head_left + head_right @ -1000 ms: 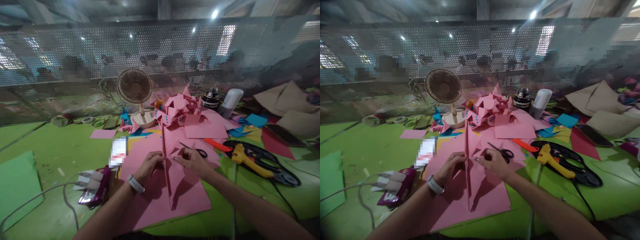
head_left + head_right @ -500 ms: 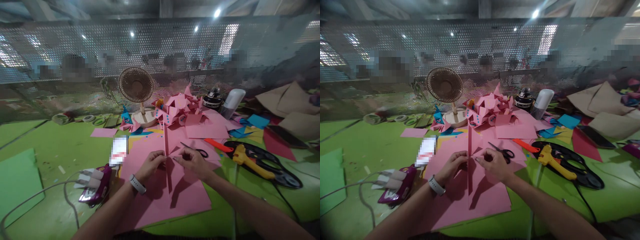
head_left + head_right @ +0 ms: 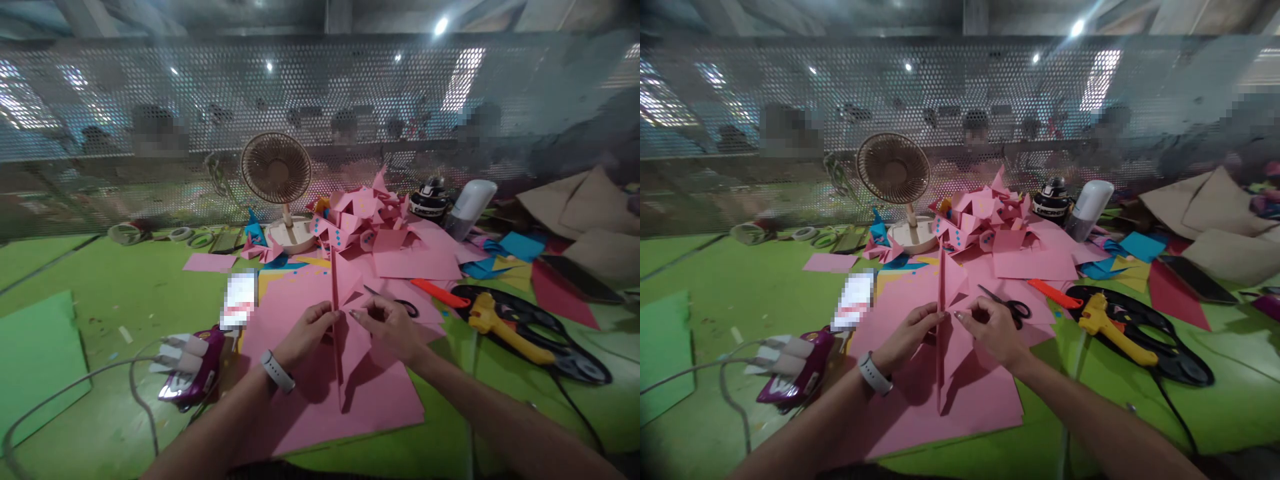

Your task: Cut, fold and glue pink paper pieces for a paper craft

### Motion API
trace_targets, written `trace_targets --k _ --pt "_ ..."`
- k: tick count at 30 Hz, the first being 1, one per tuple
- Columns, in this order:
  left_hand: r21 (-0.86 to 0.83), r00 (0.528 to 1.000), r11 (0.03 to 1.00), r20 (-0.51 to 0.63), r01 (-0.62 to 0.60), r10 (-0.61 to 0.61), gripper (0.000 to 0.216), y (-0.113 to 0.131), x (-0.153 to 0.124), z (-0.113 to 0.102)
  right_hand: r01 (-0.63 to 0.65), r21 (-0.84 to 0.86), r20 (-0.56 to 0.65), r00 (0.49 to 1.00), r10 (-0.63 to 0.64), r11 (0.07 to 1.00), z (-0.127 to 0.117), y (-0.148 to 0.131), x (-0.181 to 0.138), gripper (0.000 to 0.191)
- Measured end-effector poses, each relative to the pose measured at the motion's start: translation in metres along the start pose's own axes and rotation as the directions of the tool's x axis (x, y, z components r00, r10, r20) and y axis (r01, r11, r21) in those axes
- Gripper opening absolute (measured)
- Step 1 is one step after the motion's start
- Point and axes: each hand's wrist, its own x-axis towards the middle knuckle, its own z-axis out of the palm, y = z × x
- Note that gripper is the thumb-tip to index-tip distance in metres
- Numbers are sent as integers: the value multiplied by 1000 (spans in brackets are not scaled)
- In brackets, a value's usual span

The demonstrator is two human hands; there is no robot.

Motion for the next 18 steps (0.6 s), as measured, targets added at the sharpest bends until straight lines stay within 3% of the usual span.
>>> trace_targets --k 3,8,12,18 --pt "12 999 1000 -49 -2 2 25 0 0 0 36 -14 -21 999 -36 999 1 -3 -1 20" --pt "18 995 1000 -96 -4 6 26 -2 2 -2 201 -31 -38 979 -202 979 2 -9 -5 16" --pt "30 993 999 -120 -19 22 27 -3 3 -2 343 -116 34 939 -342 932 1 -4 -7 23" --pt "23 989 999 -140 -34 37 25 0 1 2 553 -237 245 830 -501 799 -10 4 -3 32"
